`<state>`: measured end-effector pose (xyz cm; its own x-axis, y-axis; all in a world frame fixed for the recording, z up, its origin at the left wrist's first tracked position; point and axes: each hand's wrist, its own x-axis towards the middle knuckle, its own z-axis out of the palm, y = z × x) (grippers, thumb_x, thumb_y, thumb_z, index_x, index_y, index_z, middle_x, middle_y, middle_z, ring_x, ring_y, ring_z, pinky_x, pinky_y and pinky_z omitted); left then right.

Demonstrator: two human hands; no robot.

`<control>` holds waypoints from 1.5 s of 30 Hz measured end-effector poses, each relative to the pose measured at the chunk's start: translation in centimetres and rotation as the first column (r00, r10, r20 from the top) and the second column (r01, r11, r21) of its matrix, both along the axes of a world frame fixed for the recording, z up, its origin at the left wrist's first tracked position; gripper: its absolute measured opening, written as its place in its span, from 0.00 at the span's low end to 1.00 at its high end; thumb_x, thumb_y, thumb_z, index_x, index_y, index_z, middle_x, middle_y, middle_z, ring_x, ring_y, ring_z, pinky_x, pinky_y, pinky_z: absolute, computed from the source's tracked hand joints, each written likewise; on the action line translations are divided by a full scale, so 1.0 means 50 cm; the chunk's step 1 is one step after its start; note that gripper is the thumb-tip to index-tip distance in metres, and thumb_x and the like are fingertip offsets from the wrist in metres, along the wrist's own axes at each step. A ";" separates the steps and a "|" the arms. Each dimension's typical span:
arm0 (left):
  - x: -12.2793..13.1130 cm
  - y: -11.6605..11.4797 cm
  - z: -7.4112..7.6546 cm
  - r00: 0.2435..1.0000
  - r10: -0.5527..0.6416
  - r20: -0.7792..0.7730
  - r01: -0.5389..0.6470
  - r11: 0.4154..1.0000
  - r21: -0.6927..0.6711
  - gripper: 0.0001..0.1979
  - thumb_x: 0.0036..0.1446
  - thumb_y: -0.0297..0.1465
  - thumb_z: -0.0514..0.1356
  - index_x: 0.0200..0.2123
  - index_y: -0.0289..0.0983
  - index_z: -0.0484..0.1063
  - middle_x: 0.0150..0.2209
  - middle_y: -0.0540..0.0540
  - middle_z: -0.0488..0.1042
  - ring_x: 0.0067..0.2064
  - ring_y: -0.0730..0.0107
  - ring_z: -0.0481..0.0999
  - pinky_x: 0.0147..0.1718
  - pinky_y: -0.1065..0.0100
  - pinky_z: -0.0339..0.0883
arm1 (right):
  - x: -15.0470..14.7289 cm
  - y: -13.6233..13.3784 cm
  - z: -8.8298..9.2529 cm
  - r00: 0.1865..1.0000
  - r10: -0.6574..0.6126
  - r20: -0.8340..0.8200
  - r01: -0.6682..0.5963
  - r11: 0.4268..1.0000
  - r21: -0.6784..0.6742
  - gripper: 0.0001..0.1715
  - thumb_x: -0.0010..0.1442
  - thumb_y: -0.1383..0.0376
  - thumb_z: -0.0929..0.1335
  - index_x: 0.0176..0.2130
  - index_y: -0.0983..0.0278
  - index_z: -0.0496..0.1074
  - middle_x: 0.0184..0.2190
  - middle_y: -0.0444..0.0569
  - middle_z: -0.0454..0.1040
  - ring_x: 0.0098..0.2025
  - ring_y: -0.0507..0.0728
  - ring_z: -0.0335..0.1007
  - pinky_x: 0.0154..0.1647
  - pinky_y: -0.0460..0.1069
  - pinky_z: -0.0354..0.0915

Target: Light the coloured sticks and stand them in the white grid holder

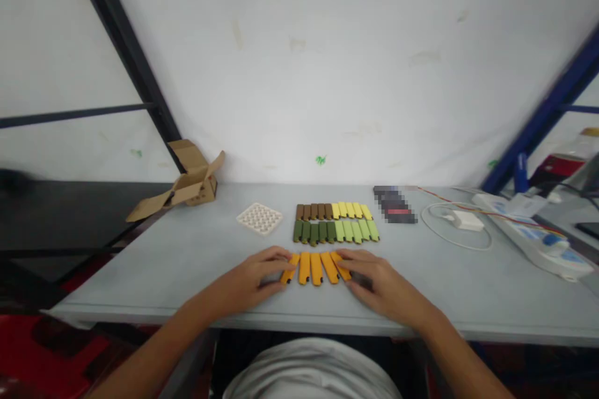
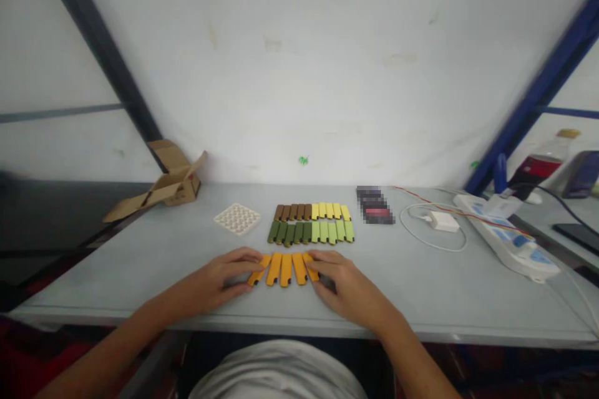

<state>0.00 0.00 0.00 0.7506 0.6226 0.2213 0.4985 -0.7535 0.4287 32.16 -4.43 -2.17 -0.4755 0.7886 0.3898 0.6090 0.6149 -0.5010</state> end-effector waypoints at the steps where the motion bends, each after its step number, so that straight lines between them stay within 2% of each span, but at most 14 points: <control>1: 0.005 0.004 -0.004 1.000 -0.002 0.014 0.002 1.000 0.000 0.17 0.62 0.29 0.60 0.54 0.42 0.74 0.55 0.42 0.72 0.56 0.63 0.73 0.58 0.62 0.68 | -0.001 0.003 -0.001 1.000 -0.005 -0.003 0.005 1.000 0.004 0.24 0.62 0.70 0.67 0.56 0.58 0.74 0.60 0.54 0.70 0.62 0.61 0.67 0.64 0.61 0.63; 5: 0.030 0.011 -0.017 0.996 -0.001 0.085 0.000 1.000 0.013 0.15 0.61 0.30 0.62 0.52 0.41 0.75 0.52 0.41 0.72 0.54 0.64 0.73 0.56 0.62 0.68 | -0.019 0.018 -0.006 0.996 -0.065 -0.063 0.066 0.998 0.006 0.19 0.59 0.69 0.71 0.50 0.60 0.78 0.57 0.56 0.74 0.59 0.63 0.70 0.62 0.62 0.65; 9: 0.041 0.014 -0.018 0.992 -0.009 0.123 0.007 1.000 0.017 0.14 0.61 0.30 0.62 0.50 0.40 0.74 0.49 0.41 0.72 0.52 0.64 0.73 0.55 0.61 0.69 | -0.039 0.028 -0.006 0.981 -0.100 -0.168 0.087 0.993 -0.082 0.17 0.55 0.70 0.72 0.46 0.61 0.79 0.50 0.53 0.79 0.43 0.59 0.78 0.47 0.54 0.74; 12: 0.039 0.022 -0.017 0.992 -0.017 0.127 0.015 1.000 0.016 0.13 0.61 0.31 0.62 0.50 0.40 0.74 0.49 0.41 0.72 0.52 0.64 0.73 0.55 0.61 0.68 | -0.043 0.028 0.001 0.980 -0.091 -0.176 0.070 0.990 -0.120 0.16 0.54 0.70 0.73 0.44 0.61 0.80 0.46 0.51 0.81 0.34 0.55 0.77 0.39 0.51 0.74; 17: 0.035 0.028 -0.020 0.994 0.003 0.111 -0.006 1.000 0.026 0.14 0.61 0.30 0.62 0.51 0.40 0.74 0.52 0.41 0.71 0.54 0.64 0.72 0.57 0.61 0.67 | -0.032 0.021 -0.001 0.976 -0.077 -0.205 0.056 0.993 -0.108 0.16 0.54 0.71 0.72 0.44 0.62 0.79 0.48 0.51 0.80 0.33 0.54 0.76 0.39 0.50 0.73; 23: 0.027 0.024 -0.033 0.995 0.045 0.091 -0.054 0.994 0.091 0.15 0.61 0.31 0.62 0.52 0.41 0.72 0.53 0.41 0.70 0.55 0.63 0.71 0.57 0.61 0.67 | -0.033 0.021 -0.002 0.975 -0.038 -0.218 0.023 0.997 -0.068 0.12 0.58 0.71 0.70 0.41 0.61 0.81 0.44 0.50 0.82 0.40 0.56 0.78 0.44 0.50 0.73; 26: 0.033 0.014 -0.020 0.995 0.056 0.079 -0.069 0.981 0.180 0.16 0.61 0.33 0.61 0.52 0.41 0.71 0.54 0.40 0.70 0.56 0.61 0.71 0.57 0.59 0.67 | -0.035 0.017 0.009 0.970 -0.011 -0.242 -0.014 0.995 -0.099 0.13 0.58 0.72 0.68 0.40 0.61 0.81 0.43 0.49 0.82 0.42 0.56 0.79 0.45 0.49 0.72; 28: 0.050 0.006 0.000 0.999 0.017 0.049 -0.029 0.967 0.252 0.15 0.62 0.34 0.60 0.52 0.42 0.72 0.55 0.40 0.70 0.57 0.58 0.70 0.57 0.57 0.65 | -0.028 0.015 0.015 0.956 -0.015 -0.292 -0.019 0.993 -0.115 0.13 0.60 0.71 0.67 0.41 0.61 0.80 0.42 0.49 0.82 0.43 0.56 0.79 0.48 0.50 0.71; 32: 0.114 0.012 0.036 0.976 -0.200 -0.086 0.217 0.926 0.310 0.17 0.61 0.40 0.61 0.52 0.42 0.72 0.57 0.39 0.70 0.57 0.54 0.69 0.57 0.55 0.62 | 0.023 0.025 0.019 0.908 -0.142 -0.394 0.092 0.986 -0.142 0.10 0.62 0.66 0.68 0.41 0.61 0.80 0.41 0.50 0.82 0.44 0.58 0.78 0.50 0.52 0.70; 35: 0.164 0.039 0.035 0.936 -0.326 -0.134 0.353 0.870 0.345 0.22 0.59 0.47 0.62 0.52 0.41 0.72 0.57 0.38 0.70 0.58 0.53 0.68 0.57 0.55 0.60 | 0.072 0.042 0.023 0.855 -0.275 -0.439 0.238 0.961 -0.139 0.10 0.62 0.62 0.68 0.39 0.63 0.80 0.37 0.50 0.82 0.40 0.58 0.78 0.46 0.52 0.70; 38: 0.192 0.067 0.017 0.913 -0.372 -0.165 0.407 0.841 0.358 0.18 0.62 0.45 0.60 0.48 0.41 0.73 0.53 0.40 0.73 0.55 0.57 0.70 0.55 0.59 0.60 | 0.099 0.054 0.030 0.807 -0.352 -0.473 0.335 0.934 -0.123 0.12 0.62 0.60 0.68 0.35 0.64 0.79 0.32 0.50 0.81 0.34 0.57 0.76 0.39 0.50 0.70; 41: 0.199 0.078 0.000 0.917 -0.350 -0.193 0.398 0.841 0.366 0.13 0.65 0.42 0.58 0.45 0.41 0.74 0.50 0.42 0.74 0.53 0.60 0.71 0.53 0.62 0.60 | 0.092 0.052 0.031 0.844 -0.356 -0.400 0.353 0.932 -0.084 0.12 0.62 0.62 0.66 0.34 0.64 0.78 0.31 0.49 0.80 0.32 0.56 0.74 0.37 0.49 0.69; 45: 0.198 0.070 0.001 0.928 -0.332 -0.171 0.373 0.845 0.383 0.12 0.66 0.39 0.57 0.47 0.42 0.74 0.48 0.44 0.75 0.53 0.61 0.72 0.53 0.61 0.59 | 0.060 0.043 0.022 0.949 -0.244 -0.199 0.250 0.968 0.007 0.11 0.62 0.67 0.65 0.37 0.64 0.78 0.33 0.50 0.80 0.33 0.56 0.74 0.38 0.50 0.70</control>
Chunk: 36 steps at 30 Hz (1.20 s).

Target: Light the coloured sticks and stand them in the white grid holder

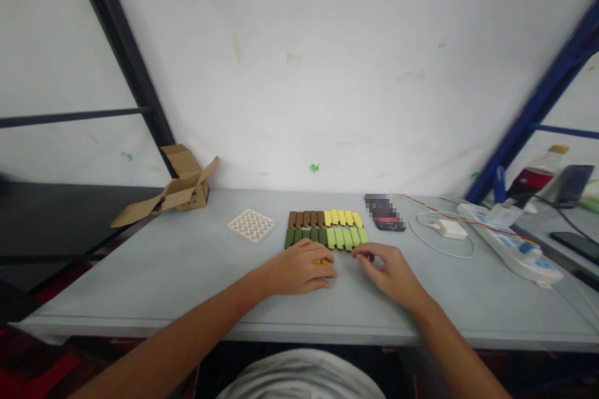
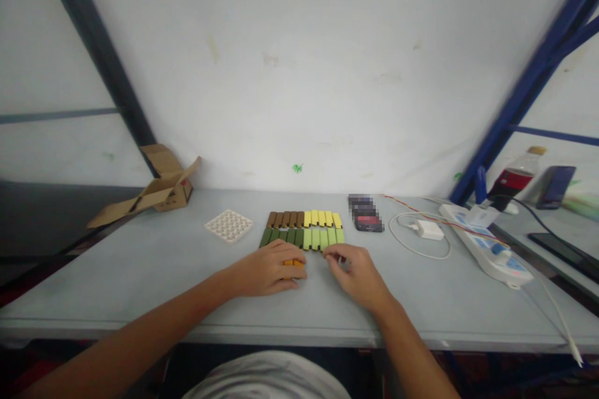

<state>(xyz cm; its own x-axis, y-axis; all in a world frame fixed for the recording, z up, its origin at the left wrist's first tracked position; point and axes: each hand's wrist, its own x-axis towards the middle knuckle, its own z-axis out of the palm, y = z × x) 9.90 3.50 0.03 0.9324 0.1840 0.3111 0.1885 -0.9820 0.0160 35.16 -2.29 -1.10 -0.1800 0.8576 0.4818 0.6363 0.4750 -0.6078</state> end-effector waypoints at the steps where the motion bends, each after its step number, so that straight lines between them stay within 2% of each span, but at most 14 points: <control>1: -0.003 0.000 0.006 1.000 -0.006 0.010 0.006 1.000 -0.016 0.13 0.66 0.39 0.57 0.49 0.42 0.73 0.49 0.43 0.75 0.53 0.60 0.72 0.54 0.61 0.60 | -0.007 0.000 -0.002 0.998 0.042 0.050 -0.043 0.999 0.018 0.11 0.62 0.69 0.65 0.39 0.64 0.78 0.36 0.50 0.81 0.35 0.56 0.75 0.41 0.51 0.71; 4: -0.029 0.023 0.035 0.997 0.019 0.074 -0.012 0.996 -0.092 0.17 0.65 0.41 0.57 0.53 0.41 0.72 0.52 0.41 0.74 0.55 0.60 0.71 0.56 0.60 0.60 | -0.024 0.008 0.000 0.958 0.180 0.222 -0.204 0.975 0.091 0.19 0.60 0.75 0.63 0.48 0.63 0.76 0.45 0.53 0.80 0.47 0.58 0.75 0.52 0.54 0.69; 6: -0.066 0.063 0.056 0.981 0.125 0.150 -0.105 0.985 -0.134 0.15 0.67 0.39 0.54 0.51 0.41 0.74 0.53 0.41 0.74 0.55 0.60 0.72 0.56 0.60 0.61 | -0.035 0.021 0.009 0.908 0.245 0.341 -0.303 0.944 0.128 0.26 0.59 0.78 0.62 0.52 0.62 0.75 0.50 0.54 0.77 0.53 0.59 0.72 0.56 0.56 0.68; 8: -0.119 0.114 0.065 0.943 0.270 0.197 -0.241 0.958 -0.156 0.16 0.68 0.39 0.51 0.50 0.40 0.75 0.52 0.41 0.75 0.54 0.60 0.72 0.56 0.59 0.62 | -0.046 0.035 0.020 0.856 0.290 0.429 -0.380 0.914 0.140 0.27 0.58 0.79 0.62 0.53 0.63 0.74 0.53 0.55 0.76 0.54 0.60 0.72 0.57 0.58 0.67; 11: -0.212 0.178 0.049 0.901 0.422 0.101 -0.403 0.900 -0.167 0.22 0.65 0.45 0.53 0.55 0.40 0.73 0.55 0.40 0.73 0.56 0.55 0.71 0.59 0.55 0.61 | -0.059 0.051 0.026 0.790 0.356 0.499 -0.465 0.879 0.110 0.24 0.59 0.78 0.63 0.52 0.64 0.75 0.52 0.56 0.77 0.53 0.59 0.72 0.56 0.57 0.68; 15: -0.301 0.204 0.004 0.823 0.567 -0.001 -0.556 0.807 -0.197 0.28 0.63 0.48 0.53 0.59 0.39 0.70 0.60 0.38 0.70 0.59 0.51 0.69 0.60 0.53 0.60 | -0.059 0.051 0.015 0.770 0.370 0.520 -0.482 0.871 0.093 0.21 0.62 0.77 0.62 0.51 0.65 0.75 0.52 0.56 0.76 0.53 0.59 0.72 0.56 0.56 0.68; 18: -0.314 0.197 -0.011 0.792 0.610 -0.034 -0.606 0.777 -0.173 0.28 0.62 0.50 0.54 0.57 0.40 0.72 0.55 0.39 0.73 0.56 0.52 0.70 0.57 0.55 0.61 | -0.047 0.038 0.017 0.770 0.363 0.525 -0.466 0.882 0.073 0.19 0.64 0.75 0.63 0.51 0.64 0.75 0.50 0.56 0.76 0.52 0.58 0.71 0.54 0.54 0.68; 21: -0.293 0.194 -0.011 0.754 0.656 -0.006 -0.648 0.744 -0.162 0.27 0.60 0.51 0.57 0.54 0.41 0.74 0.52 0.40 0.75 0.54 0.53 0.71 0.56 0.55 0.61 | -0.039 0.025 0.032 0.756 0.346 0.556 -0.440 0.897 0.040 0.15 0.65 0.70 0.65 0.50 0.63 0.74 0.47 0.55 0.74 0.49 0.59 0.70 0.51 0.54 0.68; 24: -0.269 0.198 -0.011 0.715 0.699 0.020 -0.678 0.700 -0.225 0.27 0.58 0.51 0.58 0.53 0.40 0.75 0.52 0.40 0.75 0.54 0.52 0.71 0.56 0.56 0.61 | -0.041 0.019 0.034 0.731 0.315 0.606 -0.411 0.912 0.021 0.12 0.67 0.66 0.65 0.48 0.62 0.74 0.44 0.54 0.73 0.47 0.60 0.68 0.50 0.57 0.67; 27: -0.257 0.210 -0.013 0.679 0.734 0.022 -0.689 0.647 -0.326 0.27 0.59 0.51 0.54 0.52 0.40 0.75 0.52 0.40 0.76 0.53 0.52 0.72 0.56 0.57 0.61 | -0.042 0.016 0.014 0.732 0.274 0.624 -0.374 0.927 0.031 0.11 0.69 0.64 0.63 0.45 0.63 0.73 0.42 0.54 0.73 0.46 0.61 0.67 0.50 0.58 0.66; 29: -0.254 0.226 -0.011 0.651 0.759 0.023 -0.687 0.602 -0.408 0.27 0.61 0.51 0.49 0.47 0.40 0.78 0.49 0.40 0.77 0.52 0.52 0.74 0.55 0.57 0.62 | -0.035 0.015 0.002 0.784 0.261 0.563 -0.337 0.941 0.034 0.12 0.70 0.65 0.61 0.44 0.63 0.72 0.41 0.55 0.74 0.45 0.61 0.68 0.50 0.58 0.66; 31: -0.250 0.247 -0.001 0.613 0.790 0.020 -0.680 0.540 -0.495 0.27 0.59 0.53 0.49 0.40 0.41 0.79 0.44 0.42 0.80 0.50 0.51 0.75 0.53 0.58 0.65 | -0.024 0.022 0.004 0.876 0.252 0.411 -0.276 0.961 0.000 0.12 0.71 0.66 0.58 0.45 0.63 0.70 0.40 0.53 0.74 0.43 0.59 0.69 0.48 0.56 0.66; 34: -0.239 0.283 0.025 0.569 0.822 0.021 -0.651 0.466 -0.599 0.24 0.52 0.54 0.55 0.31 0.41 0.78 0.39 0.42 0.82 0.47 0.49 0.77 0.48 0.60 0.68 | -0.024 0.063 0.043 0.970 0.232 0.077 -0.227 0.972 -0.066 0.11 0.71 0.63 0.57 0.43 0.62 0.67 0.35 0.49 0.73 0.35 0.55 0.68 0.40 0.50 0.65; 36: -0.235 0.302 0.039 0.540 0.840 0.053 -0.638 0.449 -0.625 0.23 0.51 0.53 0.56 0.30 0.40 0.78 0.38 0.41 0.83 0.46 0.49 0.78 0.46 0.61 0.69 | -0.044 0.116 0.081 0.961 0.203 -0.188 -0.212 0.977 -0.028 0.12 0.69 0.58 0.60 0.38 0.62 0.67 0.30 0.45 0.69 0.31 0.53 0.64 0.35 0.48 0.62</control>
